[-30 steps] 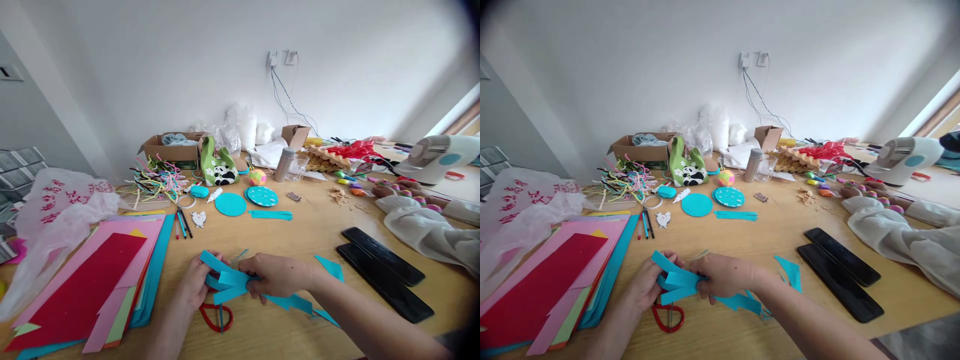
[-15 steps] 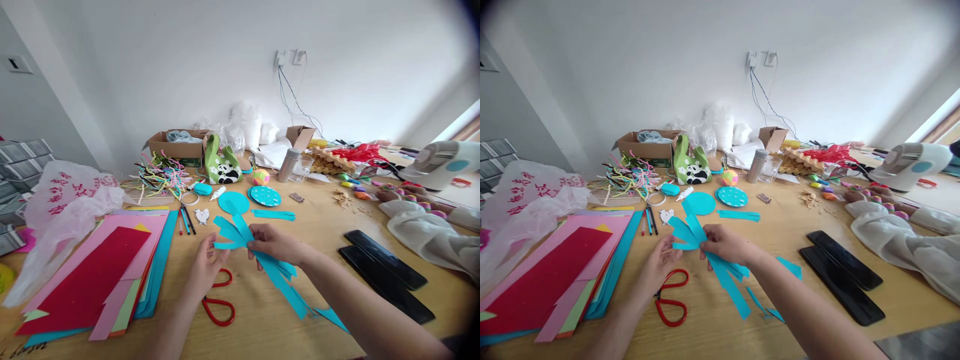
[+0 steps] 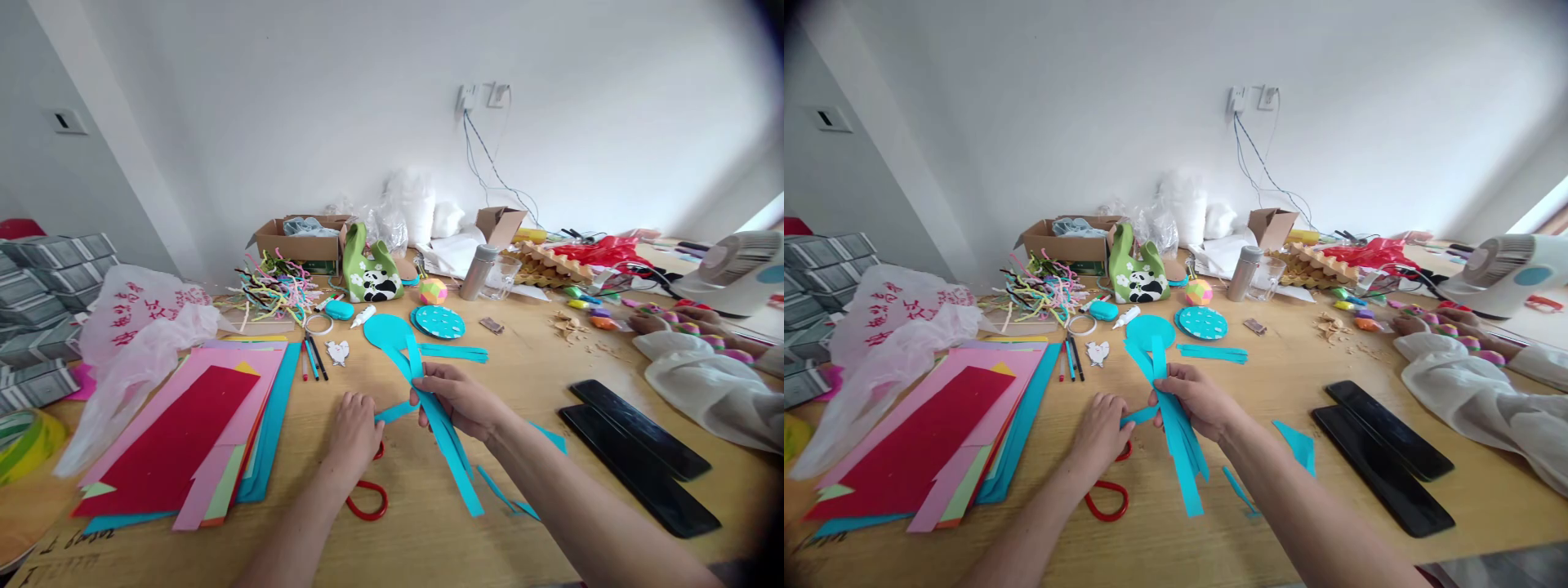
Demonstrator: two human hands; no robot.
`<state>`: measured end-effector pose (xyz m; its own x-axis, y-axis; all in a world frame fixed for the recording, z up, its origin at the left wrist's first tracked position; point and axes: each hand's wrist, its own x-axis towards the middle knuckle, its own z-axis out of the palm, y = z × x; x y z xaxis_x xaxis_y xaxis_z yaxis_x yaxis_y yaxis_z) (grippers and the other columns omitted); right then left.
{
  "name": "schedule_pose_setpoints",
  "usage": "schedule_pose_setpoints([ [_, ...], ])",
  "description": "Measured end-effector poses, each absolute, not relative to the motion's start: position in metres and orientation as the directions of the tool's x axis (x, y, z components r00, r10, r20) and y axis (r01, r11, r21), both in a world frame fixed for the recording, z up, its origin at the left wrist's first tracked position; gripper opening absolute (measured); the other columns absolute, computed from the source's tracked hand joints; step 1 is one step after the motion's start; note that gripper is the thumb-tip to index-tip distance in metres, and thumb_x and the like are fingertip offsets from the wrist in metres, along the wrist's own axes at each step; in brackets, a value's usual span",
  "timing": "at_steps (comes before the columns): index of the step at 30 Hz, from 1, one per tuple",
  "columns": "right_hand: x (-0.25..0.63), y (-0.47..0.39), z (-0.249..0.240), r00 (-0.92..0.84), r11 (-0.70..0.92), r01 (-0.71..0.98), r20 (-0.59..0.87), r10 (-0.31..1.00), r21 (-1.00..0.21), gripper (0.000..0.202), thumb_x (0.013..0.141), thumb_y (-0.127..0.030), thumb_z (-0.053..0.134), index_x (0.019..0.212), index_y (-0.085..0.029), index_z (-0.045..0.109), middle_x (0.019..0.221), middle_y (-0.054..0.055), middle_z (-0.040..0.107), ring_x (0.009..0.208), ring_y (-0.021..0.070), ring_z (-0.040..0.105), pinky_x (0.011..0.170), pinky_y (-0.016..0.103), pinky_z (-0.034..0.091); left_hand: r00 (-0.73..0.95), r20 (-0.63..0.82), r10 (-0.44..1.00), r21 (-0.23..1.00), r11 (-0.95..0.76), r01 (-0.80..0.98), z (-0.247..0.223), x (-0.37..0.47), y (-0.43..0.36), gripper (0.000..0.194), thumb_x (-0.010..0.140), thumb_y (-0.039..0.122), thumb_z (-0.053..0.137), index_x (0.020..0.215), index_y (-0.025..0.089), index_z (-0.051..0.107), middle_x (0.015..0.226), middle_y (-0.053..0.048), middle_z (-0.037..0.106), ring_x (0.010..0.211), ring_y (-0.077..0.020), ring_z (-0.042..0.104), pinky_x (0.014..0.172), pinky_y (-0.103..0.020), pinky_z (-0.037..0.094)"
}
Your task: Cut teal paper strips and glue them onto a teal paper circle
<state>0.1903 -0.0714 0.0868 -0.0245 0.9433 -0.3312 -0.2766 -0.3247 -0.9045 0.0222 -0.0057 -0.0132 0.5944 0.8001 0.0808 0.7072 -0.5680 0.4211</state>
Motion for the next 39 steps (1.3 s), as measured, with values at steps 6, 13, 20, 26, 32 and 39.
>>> schedule_pose_setpoints([
  [6, 0.19, -0.088, 0.066, 0.16, -0.317, -0.461, -0.429, 0.889, -0.829, 0.007, 0.08, -0.015, 0.057, 0.079, -0.017, 0.05, 0.065, 0.003, 0.067, 0.048, 0.0162, 0.065, 0.045, 0.025, 0.05, 0.581, 0.042, 0.813, 0.498, -0.521, 0.693, -0.014, 0.028, 0.0, 0.007, 0.08, 0.012, 0.055, 0.078, 0.016, 0.06, 0.092, -0.011, 0.06, 0.097, -0.0277, 0.049, 0.086, -0.037, 0.036],
  [13, 0.181, -0.104, 0.029, 0.314, -0.286, -0.601, -0.55, 0.774, -0.746, 0.008, 0.089, -0.011, 0.047, 0.084, -0.013, 0.053, 0.068, 0.009, 0.07, 0.058, 0.0198, 0.069, 0.053, 0.03, 0.055, 0.529, 0.052, 0.847, 0.72, -0.399, 0.568, -0.016, 0.028, 0.001, 0.023, 0.07, -0.002, 0.053, 0.064, 0.02, 0.049, 0.075, -0.006, 0.055, 0.09, -0.0244, 0.051, 0.086, -0.036, 0.035],
  [20, 0.166, -0.099, 0.017, 0.373, -0.217, -0.687, -0.593, 0.713, -0.693, 0.008, 0.087, -0.01, 0.047, 0.089, -0.013, 0.053, 0.074, 0.01, 0.072, 0.064, 0.0217, 0.07, 0.059, 0.035, 0.057, 0.477, -0.03, 0.879, 0.978, -0.072, 0.195, 0.007, 0.028, 0.001, 0.015, 0.078, 0.032, 0.056, 0.073, 0.021, 0.046, 0.067, 0.002, 0.054, 0.065, -0.0156, 0.058, 0.063, -0.026, 0.043],
  [26, 0.157, -0.081, 0.017, 0.358, -0.113, -0.681, -0.463, 0.811, -0.724, 0.019, 0.085, -0.036, 0.055, 0.078, -0.019, 0.057, 0.072, 0.008, 0.071, 0.077, 0.0248, 0.071, 0.06, 0.033, 0.056, 0.424, -0.1, 0.9, 0.987, 0.144, -0.073, 0.01, 0.035, -0.029, 0.024, 0.068, 0.036, 0.066, 0.076, 0.019, 0.051, 0.068, 0.002, 0.055, 0.061, -0.0136, 0.056, 0.056, -0.024, 0.044],
  [32, 0.16, -0.077, 0.022, 0.383, -0.053, -0.538, -0.299, 0.874, -0.842, 0.037, 0.057, -0.037, 0.084, 0.075, -0.017, 0.059, 0.067, 0.004, 0.068, 0.064, 0.0203, 0.066, 0.059, 0.03, 0.053, 0.393, -0.026, 0.919, 1.0, 0.021, 0.017, 0.0, 0.034, -0.043, 0.023, 0.07, 0.037, 0.068, 0.075, 0.018, 0.055, 0.07, 0.0, 0.058, 0.066, -0.0144, 0.055, 0.061, -0.025, 0.044],
  [39, 0.168, -0.089, 0.054, 0.088, -0.08, -0.14, -0.093, 0.992, -0.987, 0.038, 0.068, -0.044, 0.077, 0.09, -0.017, 0.061, 0.077, 0.0, 0.067, 0.07, 0.0174, 0.063, 0.067, 0.031, 0.052, 0.566, -0.047, 0.823, 0.953, 0.207, -0.222, 0.03, 0.022, -0.037, 0.046, 0.074, 0.049, 0.07, 0.104, 0.016, 0.063, 0.107, -0.012, 0.067, 0.104, -0.0237, 0.061, 0.088, -0.033, 0.047],
])
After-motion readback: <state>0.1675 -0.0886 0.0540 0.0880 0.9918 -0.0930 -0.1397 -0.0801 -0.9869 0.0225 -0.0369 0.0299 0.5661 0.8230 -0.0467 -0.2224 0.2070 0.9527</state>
